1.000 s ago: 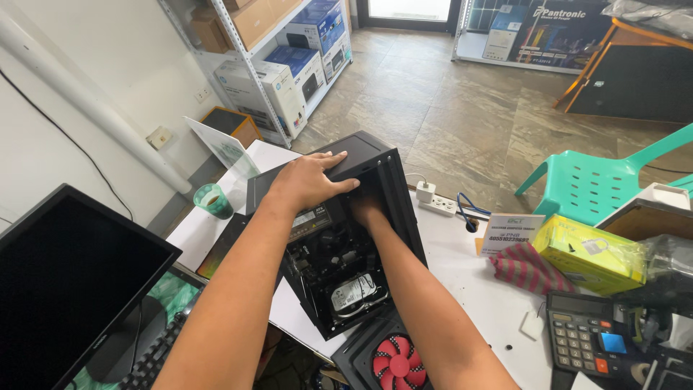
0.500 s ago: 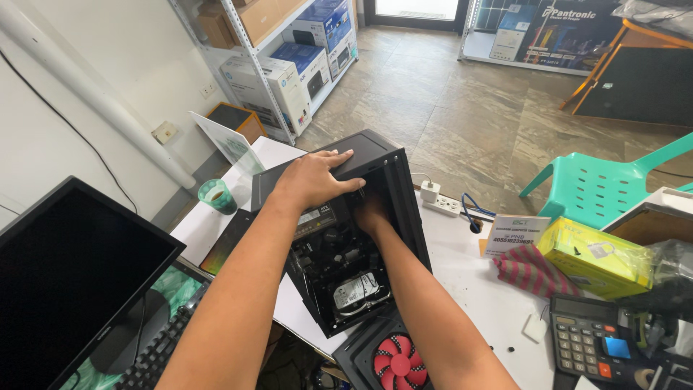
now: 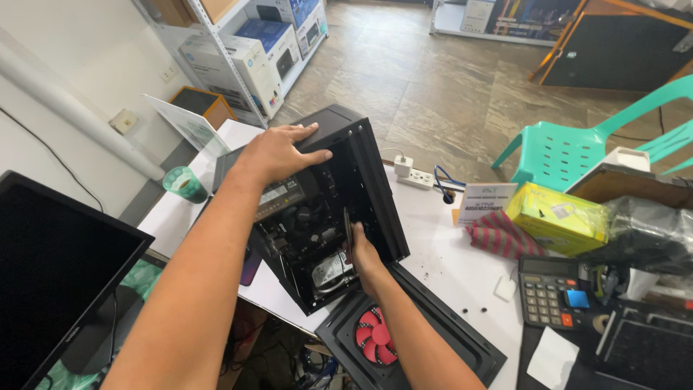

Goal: The person places a black electronic device into a green plastic bag, then moves to a desk to operate a computer. They open the side panel of a desktop tower, adjust internal components, and close the panel. The person then uses a screwdriver to secure the panel and moves the tower on the desk.

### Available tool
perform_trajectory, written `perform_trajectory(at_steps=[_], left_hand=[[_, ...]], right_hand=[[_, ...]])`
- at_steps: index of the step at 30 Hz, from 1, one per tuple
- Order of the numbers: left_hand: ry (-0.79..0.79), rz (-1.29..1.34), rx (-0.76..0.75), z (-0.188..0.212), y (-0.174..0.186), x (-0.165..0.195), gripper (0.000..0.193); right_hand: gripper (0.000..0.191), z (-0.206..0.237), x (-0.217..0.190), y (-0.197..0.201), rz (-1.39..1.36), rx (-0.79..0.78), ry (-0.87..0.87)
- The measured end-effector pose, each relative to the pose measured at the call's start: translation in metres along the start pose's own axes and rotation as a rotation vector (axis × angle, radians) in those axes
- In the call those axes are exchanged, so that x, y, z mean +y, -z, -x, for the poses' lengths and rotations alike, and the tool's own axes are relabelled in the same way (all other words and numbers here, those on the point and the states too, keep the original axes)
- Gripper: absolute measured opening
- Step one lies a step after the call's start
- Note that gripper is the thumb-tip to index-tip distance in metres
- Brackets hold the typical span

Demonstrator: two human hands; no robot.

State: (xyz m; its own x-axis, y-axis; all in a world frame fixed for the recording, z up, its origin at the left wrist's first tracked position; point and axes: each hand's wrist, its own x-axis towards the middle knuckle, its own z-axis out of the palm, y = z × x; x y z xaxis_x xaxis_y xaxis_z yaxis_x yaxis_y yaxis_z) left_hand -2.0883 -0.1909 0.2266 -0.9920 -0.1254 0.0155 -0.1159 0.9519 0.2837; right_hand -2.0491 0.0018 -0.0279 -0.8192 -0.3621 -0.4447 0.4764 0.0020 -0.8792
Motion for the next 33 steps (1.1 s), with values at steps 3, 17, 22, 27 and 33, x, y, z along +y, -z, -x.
perform_trajectory(at_steps=[3, 17, 22, 27, 33], left_hand=[[-0.012, 0.001, 0.009, 0.000, 0.000, 0.000, 0.084], [-0.016, -0.024, 0.037, -0.003, -0.009, -0.005, 0.087], [0.024, -0.005, 0.026, -0.004, -0.010, -0.005, 0.087], [0.012, -0.005, 0.031, -0.004, -0.011, -0.005, 0.087], [-0.031, -0.007, 0.040, -0.005, -0.010, -0.006, 0.088]], right_hand=[[0.043, 0.015, 0.014, 0.008, -0.077, -0.004, 0.055], [0.023, -0.013, -0.011, 0.000, 0.386, 0.411, 0.736], [0.031, -0.017, -0.003, -0.001, 0.344, 0.411, 0.664], [0.032, -0.006, -0.008, 0.009, 0.141, 0.249, 0.421], [0.031, 0.063, -0.002, 0.033, 0.174, 0.111, 0.346]])
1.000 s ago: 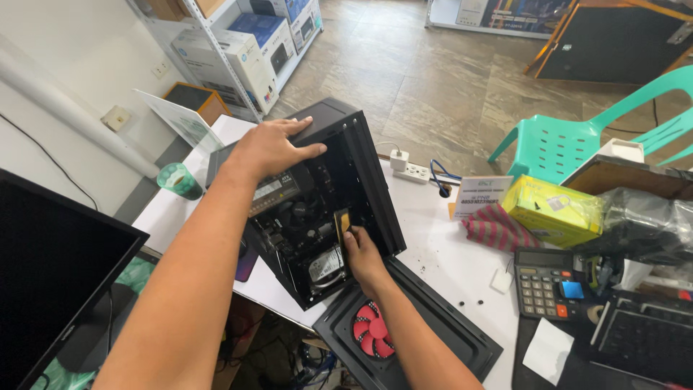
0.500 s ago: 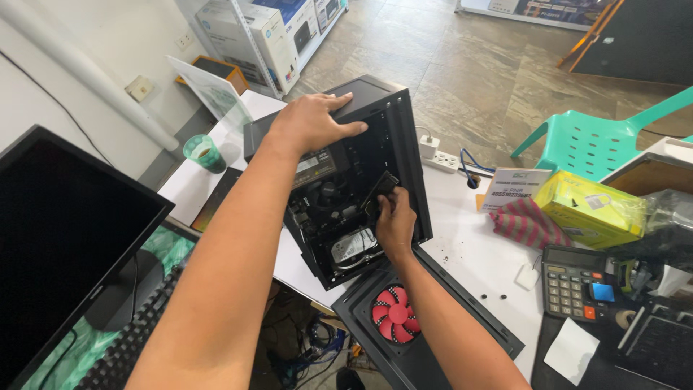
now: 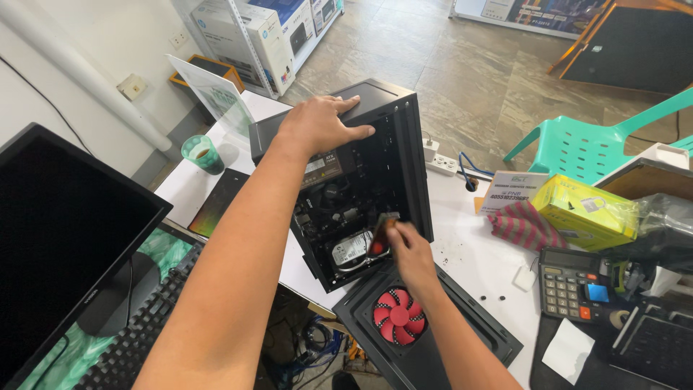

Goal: The person places a black electronic device into a green plastic bag, then moves to a desk to operate a computer. They open the side panel of a desktop tower, adjust internal components, and close the panel. The person then uses a screwdriver to secure the panel and moves the tower on the desk.

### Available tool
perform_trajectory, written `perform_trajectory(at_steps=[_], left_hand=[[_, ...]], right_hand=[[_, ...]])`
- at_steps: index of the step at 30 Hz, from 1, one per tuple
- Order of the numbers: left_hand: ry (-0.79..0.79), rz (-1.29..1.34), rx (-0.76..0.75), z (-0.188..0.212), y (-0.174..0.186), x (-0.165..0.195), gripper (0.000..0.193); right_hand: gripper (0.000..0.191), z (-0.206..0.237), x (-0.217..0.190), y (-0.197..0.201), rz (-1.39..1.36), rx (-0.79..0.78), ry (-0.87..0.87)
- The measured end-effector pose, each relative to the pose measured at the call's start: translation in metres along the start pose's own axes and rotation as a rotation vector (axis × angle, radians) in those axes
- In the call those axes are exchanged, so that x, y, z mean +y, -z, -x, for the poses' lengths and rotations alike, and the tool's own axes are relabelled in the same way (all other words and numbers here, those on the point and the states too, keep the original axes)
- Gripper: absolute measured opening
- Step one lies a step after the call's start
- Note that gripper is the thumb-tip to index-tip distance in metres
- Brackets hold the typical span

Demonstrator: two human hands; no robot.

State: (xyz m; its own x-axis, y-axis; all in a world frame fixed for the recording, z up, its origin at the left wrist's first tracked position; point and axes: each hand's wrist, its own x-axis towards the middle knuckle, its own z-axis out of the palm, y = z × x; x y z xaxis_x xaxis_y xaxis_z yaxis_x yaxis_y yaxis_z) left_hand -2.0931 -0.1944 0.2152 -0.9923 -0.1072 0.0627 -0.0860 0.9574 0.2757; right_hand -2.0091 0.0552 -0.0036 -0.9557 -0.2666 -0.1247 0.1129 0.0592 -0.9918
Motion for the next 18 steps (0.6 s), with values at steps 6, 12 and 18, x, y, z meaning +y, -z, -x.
perform_trajectory(at_steps=[6, 12, 18], left_hand=[[0.027, 0.004, -0.024, 0.001, 0.001, 0.004, 0.087], [0.015, 0.004, -0.021, 0.001, 0.002, 0.003, 0.085], [-0.038, 0.004, -0.013, 0.003, -0.001, 0.008, 0.085]], right_hand=[[0.037, 0.039, -0.010, 0.033, -0.487, -0.243, -0.163], [0.030, 0.022, -0.010, 0.030, -0.012, -0.250, -0.049], [0.030, -0.031, -0.013, -0.007, 0.267, 0.002, 0.146]])
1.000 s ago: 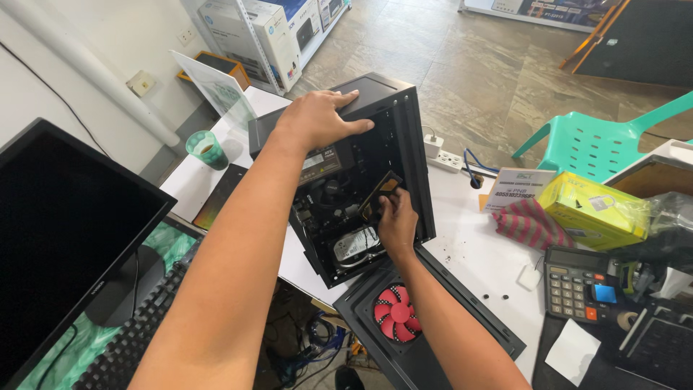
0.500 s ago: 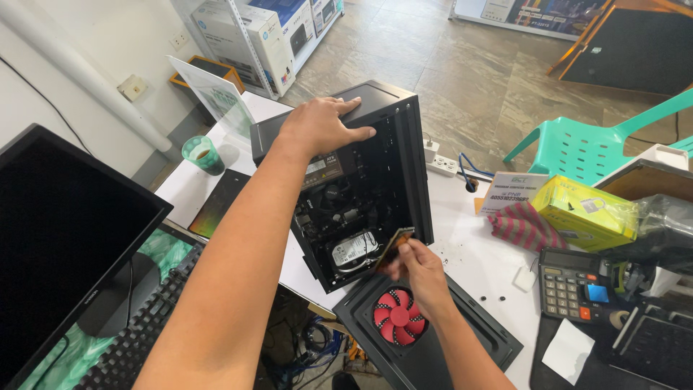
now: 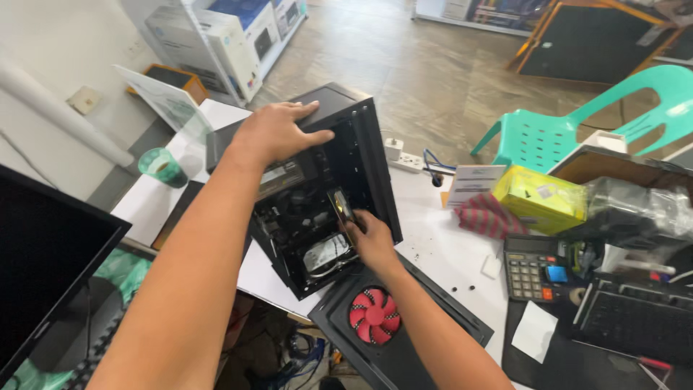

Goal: The person places a black electronic device into a green plastic bag, then moves to a desk to operate a computer. They open the side panel of a desktop tower, adjust internal components, and close the panel. The person then uses a screwdriver to secure the panel and moves the tower on the desk.

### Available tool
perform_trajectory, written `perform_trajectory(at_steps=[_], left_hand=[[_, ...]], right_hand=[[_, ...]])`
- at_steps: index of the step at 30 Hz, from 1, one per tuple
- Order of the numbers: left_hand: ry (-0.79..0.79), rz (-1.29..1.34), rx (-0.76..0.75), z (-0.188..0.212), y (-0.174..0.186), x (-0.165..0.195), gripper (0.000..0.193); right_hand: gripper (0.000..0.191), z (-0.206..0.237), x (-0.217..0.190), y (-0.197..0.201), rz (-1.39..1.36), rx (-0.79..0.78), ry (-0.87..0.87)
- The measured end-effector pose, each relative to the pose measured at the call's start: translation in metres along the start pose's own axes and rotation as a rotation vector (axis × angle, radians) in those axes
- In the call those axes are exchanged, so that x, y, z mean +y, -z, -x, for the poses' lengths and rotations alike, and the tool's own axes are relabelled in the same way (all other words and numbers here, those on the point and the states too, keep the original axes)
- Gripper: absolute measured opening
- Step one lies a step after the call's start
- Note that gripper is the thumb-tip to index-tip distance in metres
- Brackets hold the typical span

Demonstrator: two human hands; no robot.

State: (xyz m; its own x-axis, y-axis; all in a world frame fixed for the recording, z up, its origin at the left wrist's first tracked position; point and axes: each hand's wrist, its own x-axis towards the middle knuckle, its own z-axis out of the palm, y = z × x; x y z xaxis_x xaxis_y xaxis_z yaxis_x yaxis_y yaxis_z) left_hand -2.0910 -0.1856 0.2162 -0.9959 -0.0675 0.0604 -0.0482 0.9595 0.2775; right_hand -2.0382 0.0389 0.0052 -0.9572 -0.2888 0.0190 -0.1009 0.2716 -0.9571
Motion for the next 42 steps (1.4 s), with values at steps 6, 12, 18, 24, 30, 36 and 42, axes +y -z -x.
perform_trajectory(at_steps=[6, 12, 18, 24, 30, 36, 42], left_hand=[[0.090, 0.000, -0.039, 0.003, 0.008, 0.002, 0.084], [0.041, -0.030, -0.008, 0.002, 0.006, 0.000, 0.083], [0.054, -0.038, -0.006, 0.000, 0.003, -0.003, 0.083], [0.048, -0.036, 0.001, 0.001, 0.004, -0.003, 0.083], [0.058, -0.064, -0.007, 0.001, 0.003, -0.001, 0.082], [0.031, -0.042, 0.010, 0.001, 0.003, -0.004, 0.084], [-0.067, -0.009, 0.059, 0.001, -0.003, -0.014, 0.086]], right_hand=[[0.029, -0.052, -0.020, -0.035, -0.004, 0.161, -0.080], [0.026, -0.074, -0.024, -0.046, 0.104, 0.225, -0.017], [0.024, -0.084, -0.012, -0.056, 0.187, 0.267, 0.107], [0.028, -0.091, -0.006, -0.059, 0.209, 0.244, 0.024], [0.031, -0.092, -0.012, -0.056, 0.233, 0.188, -0.035], [0.029, -0.097, 0.001, -0.060, 0.301, 0.173, -0.006], [0.030, -0.135, 0.052, -0.063, 0.153, 0.064, 0.174]])
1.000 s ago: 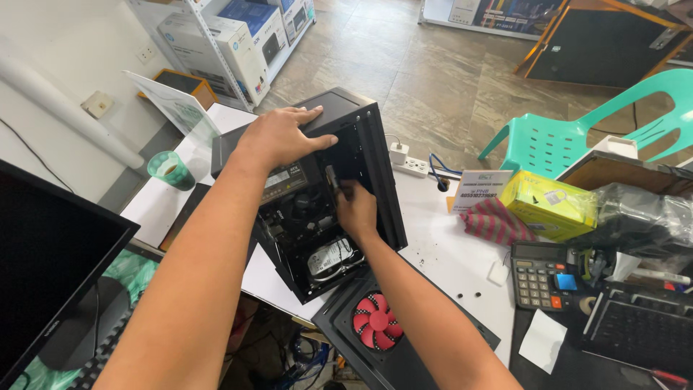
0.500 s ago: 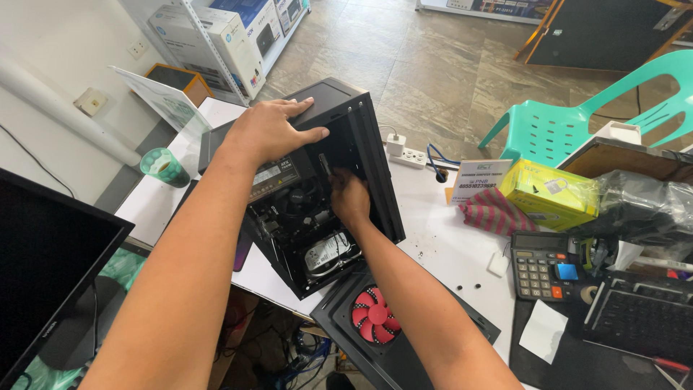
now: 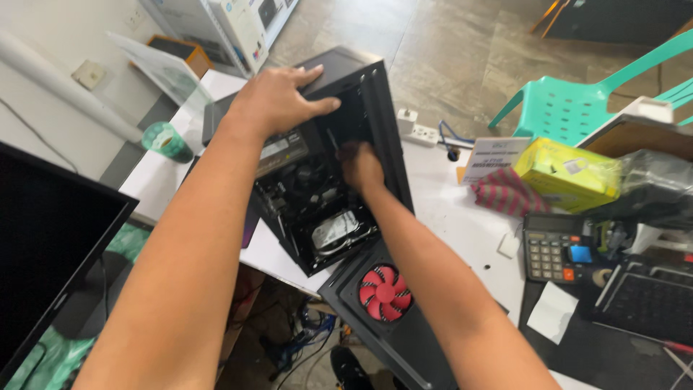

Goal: The person places a black electronic device into a green plastic bag, then moves to a desk to operate a computer. They open the side panel of a desktop tower, adjust internal components, and close the panel. The person then uses a screwdriver to secure the panel and moves the tower on the desk.

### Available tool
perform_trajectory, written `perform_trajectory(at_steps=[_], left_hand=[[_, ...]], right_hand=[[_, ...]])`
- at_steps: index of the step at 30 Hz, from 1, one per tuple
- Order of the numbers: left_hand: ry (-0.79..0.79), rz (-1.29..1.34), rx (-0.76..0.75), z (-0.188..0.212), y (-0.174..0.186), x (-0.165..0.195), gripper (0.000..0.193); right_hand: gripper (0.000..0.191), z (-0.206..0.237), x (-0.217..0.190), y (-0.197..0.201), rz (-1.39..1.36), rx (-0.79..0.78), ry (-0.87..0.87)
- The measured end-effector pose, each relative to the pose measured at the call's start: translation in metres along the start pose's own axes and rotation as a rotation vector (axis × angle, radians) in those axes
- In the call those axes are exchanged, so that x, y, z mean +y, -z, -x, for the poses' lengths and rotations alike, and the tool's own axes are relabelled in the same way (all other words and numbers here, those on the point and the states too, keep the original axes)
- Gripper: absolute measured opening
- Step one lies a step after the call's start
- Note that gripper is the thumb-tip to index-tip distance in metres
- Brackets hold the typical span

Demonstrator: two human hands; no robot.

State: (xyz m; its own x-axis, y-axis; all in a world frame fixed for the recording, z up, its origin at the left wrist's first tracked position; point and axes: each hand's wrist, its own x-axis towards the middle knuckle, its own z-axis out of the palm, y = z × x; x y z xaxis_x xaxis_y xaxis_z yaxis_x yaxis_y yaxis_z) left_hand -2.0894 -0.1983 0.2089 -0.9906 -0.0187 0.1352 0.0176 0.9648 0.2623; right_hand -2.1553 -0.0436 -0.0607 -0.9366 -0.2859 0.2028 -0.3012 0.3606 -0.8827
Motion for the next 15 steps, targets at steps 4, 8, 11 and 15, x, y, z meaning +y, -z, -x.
perform_trajectory(at_steps=[4, 8, 11, 15], left_hand=[[0.021, 0.009, 0.001, 0.000, -0.002, -0.001, 0.084], [0.036, 0.012, 0.014, 0.002, -0.001, 0.003, 0.084], [0.066, 0.014, -0.001, 0.003, 0.000, 0.005, 0.084], [0.035, 0.015, 0.026, 0.003, 0.001, 0.005, 0.083]], right_hand=[[0.030, -0.016, 0.009, -0.003, 0.157, -0.053, -0.143], [0.028, -0.014, -0.018, 0.011, 0.181, -0.076, -0.161], [0.021, -0.004, -0.045, 0.020, 0.155, -0.064, -0.173], [0.017, 0.009, -0.067, 0.025, 0.173, 0.013, -0.122]])
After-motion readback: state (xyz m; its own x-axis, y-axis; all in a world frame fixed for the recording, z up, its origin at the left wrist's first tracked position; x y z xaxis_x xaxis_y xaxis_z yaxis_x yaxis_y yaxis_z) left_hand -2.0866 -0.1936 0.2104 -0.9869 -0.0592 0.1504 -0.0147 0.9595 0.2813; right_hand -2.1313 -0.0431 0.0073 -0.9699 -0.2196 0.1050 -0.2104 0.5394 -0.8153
